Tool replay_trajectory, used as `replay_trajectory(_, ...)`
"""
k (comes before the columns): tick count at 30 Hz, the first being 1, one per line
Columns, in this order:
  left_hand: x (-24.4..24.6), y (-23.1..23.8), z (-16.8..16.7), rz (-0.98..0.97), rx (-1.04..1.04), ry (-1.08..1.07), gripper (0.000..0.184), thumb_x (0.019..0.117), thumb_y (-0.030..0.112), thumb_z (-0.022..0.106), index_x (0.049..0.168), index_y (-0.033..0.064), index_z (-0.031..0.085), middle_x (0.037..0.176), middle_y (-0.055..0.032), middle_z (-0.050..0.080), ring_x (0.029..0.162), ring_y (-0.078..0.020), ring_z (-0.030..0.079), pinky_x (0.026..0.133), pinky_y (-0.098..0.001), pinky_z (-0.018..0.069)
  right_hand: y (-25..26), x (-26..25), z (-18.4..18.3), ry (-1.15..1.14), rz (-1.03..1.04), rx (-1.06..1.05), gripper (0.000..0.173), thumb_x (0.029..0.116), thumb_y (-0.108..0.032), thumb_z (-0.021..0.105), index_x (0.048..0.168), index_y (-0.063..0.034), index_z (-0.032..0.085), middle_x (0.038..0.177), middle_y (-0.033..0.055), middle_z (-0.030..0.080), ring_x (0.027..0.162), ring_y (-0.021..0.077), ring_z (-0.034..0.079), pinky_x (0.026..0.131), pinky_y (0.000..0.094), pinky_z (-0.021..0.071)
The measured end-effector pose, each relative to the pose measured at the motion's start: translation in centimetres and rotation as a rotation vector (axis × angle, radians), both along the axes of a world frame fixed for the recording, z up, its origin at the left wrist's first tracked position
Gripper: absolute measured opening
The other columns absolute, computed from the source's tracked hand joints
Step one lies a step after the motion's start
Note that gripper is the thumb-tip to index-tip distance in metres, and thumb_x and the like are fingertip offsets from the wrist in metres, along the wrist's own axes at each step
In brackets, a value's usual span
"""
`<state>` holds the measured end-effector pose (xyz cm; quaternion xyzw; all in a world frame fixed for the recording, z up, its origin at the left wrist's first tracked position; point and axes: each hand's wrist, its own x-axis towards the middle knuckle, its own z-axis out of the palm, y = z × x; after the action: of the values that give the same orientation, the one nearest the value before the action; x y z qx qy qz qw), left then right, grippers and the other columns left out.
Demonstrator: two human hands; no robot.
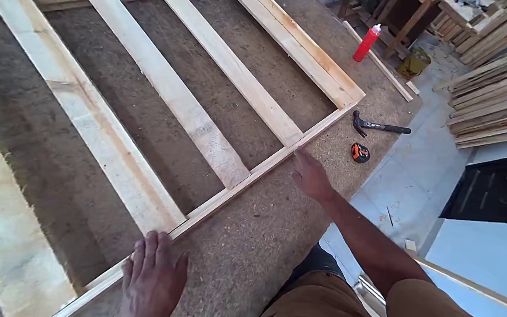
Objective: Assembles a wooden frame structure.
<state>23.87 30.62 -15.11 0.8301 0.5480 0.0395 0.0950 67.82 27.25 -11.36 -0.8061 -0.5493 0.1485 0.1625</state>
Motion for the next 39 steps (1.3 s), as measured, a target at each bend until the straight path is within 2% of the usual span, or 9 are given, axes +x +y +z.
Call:
replay_trajectory(5, 6.9, -0.5, 2.5, 0.322, -0.142, 0.126, 0.077, 0.0950, 0.040, 0.067, 0.150, -0.0084, 0.042, 0.160, -0.0341, 0.031, 0.151, -0.0498, 0.029, 0.123, -0.0645, 0.0209, 2.6, 4.8, -1.0, -0.201, 0.243, -0.116, 0.079, 0.0905, -0.032, 0.077, 0.158, -0.0114, 0.040, 0.169, 0.0068, 0.029, 0.156, 0.0297, 0.026, 0.121, 0.0542, 0.0307)
replay_trajectory(10, 12.7, 1.4, 4.0, 0.640, -0.236, 0.224, 0.070, 0.0936, 0.040, 0.073, 0.137, -0.0107, 0.053, 0.151, -0.0365, 0.041, 0.144, -0.0513, 0.038, 0.118, -0.0659, 0.0301, 3.8, 5.0, -1.6, -0.232, 0.292, -0.191, 0.058, 0.1008, -0.014, 0.053, 0.157, -0.0083, 0.042, 0.168, 0.0112, 0.032, 0.154, 0.0341, 0.031, 0.118, 0.0579, 0.0327)
replay_trajectory(15, 15.2, 3.5, 5.3, 0.755, -0.390, 0.427, 0.065, 0.0960, 0.046, 0.067, 0.128, -0.0106, 0.059, 0.137, -0.0349, 0.054, 0.131, -0.0480, 0.054, 0.107, -0.0643, 0.0434, 4.5, 6.5, 0.0, -0.117, 0.384, -0.299, 0.060, 0.1020, -0.021, 0.055, 0.158, -0.0077, 0.039, 0.168, 0.0137, 0.029, 0.154, 0.0384, 0.027, 0.118, 0.0634, 0.0307)
replay_trajectory(21, 18.2, 2.8, 7.8, 0.702, -0.372, 0.332, 0.057, 0.0977, 0.047, 0.064, 0.131, 0.0006, 0.065, 0.141, -0.0277, 0.057, 0.134, -0.0463, 0.053, 0.106, -0.0693, 0.0423, 5.5, 8.2, 2.2, -0.028, 0.446, -0.344, 0.048, 0.1041, -0.026, 0.051, 0.149, -0.0084, 0.051, 0.161, 0.0111, 0.043, 0.148, 0.0344, 0.039, 0.108, 0.0614, 0.0421)
replay_trajectory(23, 23.2, 2.1, 10.3, 0.569, -0.274, 0.109, 0.047, 0.1024, 0.038, 0.061, 0.133, 0.0028, 0.065, 0.139, -0.0271, 0.059, 0.128, -0.0477, 0.057, 0.104, -0.0707, 0.0442, 6.5, 10.3, 3.6, 0.026, 0.409, -0.269, 0.032, 0.1023, -0.033, 0.055, 0.121, -0.0113, 0.069, 0.123, 0.0106, 0.070, 0.115, 0.0312, 0.066, 0.093, 0.0584, 0.0516)
replay_trajectory(25, 28.4, 2.5, 10.9, 0.386, -0.286, -0.053, 0.044, 0.1048, 0.034, 0.058, 0.136, 0.0038, 0.063, 0.134, -0.0249, 0.063, 0.124, -0.0444, 0.061, 0.104, -0.0672, 0.0463, 7.8, 13.0, 3.7, 0.016, 0.361, -0.183, 0.036, 0.1028, -0.042, 0.055, 0.115, -0.0125, 0.071, 0.106, 0.0118, 0.074, 0.102, 0.0322, 0.071, 0.091, 0.0577, 0.0536)
replay_trajectory(28, 34.7, 5.9, 7.4, 0.165, -0.405, -0.084, 0.049, 0.1067, 0.044, 0.051, 0.140, 0.0081, 0.062, 0.134, -0.0187, 0.065, 0.126, -0.0376, 0.061, 0.108, -0.0614, 0.0469, 9.8, 15.8, 1.5, 0.064, 0.383, -0.237, 0.047, 0.1026, -0.055, 0.051, 0.118, -0.0157, 0.074, 0.118, 0.0077, 0.073, 0.118, 0.0280, 0.065, 0.109, 0.0594, 0.0421)
replay_trajectory(33, 39.4, 10.1, 3.8, 0.186, -0.653, -0.044, 0.060, 0.1057, 0.060, 0.040, 0.104, 0.0087, 0.071, 0.099, -0.0188, 0.072, 0.101, -0.0396, 0.069, 0.087, -0.0682, 0.0511, 10.8, 17.1, -1.1, 0.137, 0.444, -0.290, 0.043, 0.1037, -0.053, 0.051, 0.105, -0.0199, 0.078, 0.101, 0.0032, 0.075, 0.102, 0.0217, 0.069, 0.105, 0.0551, 0.0432)
replay_trajectory(39, 39.7, 11.8, 4.3, 0.196, -0.781, -0.087, 0.051, 0.1050, 0.052, 0.051, 0.104, 0.0051, 0.072, 0.102, -0.0189, 0.071, 0.104, -0.0375, 0.068, 0.093, -0.0657, 0.0495, 12.0, 17.1, -0.7, 0.158, 0.401, -0.401, 0.039, 0.0994, -0.055, 0.060, 0.107, -0.0208, 0.077, 0.101, 0.0039, 0.075, 0.102, 0.0233, 0.069, 0.102, 0.0563, 0.0454)
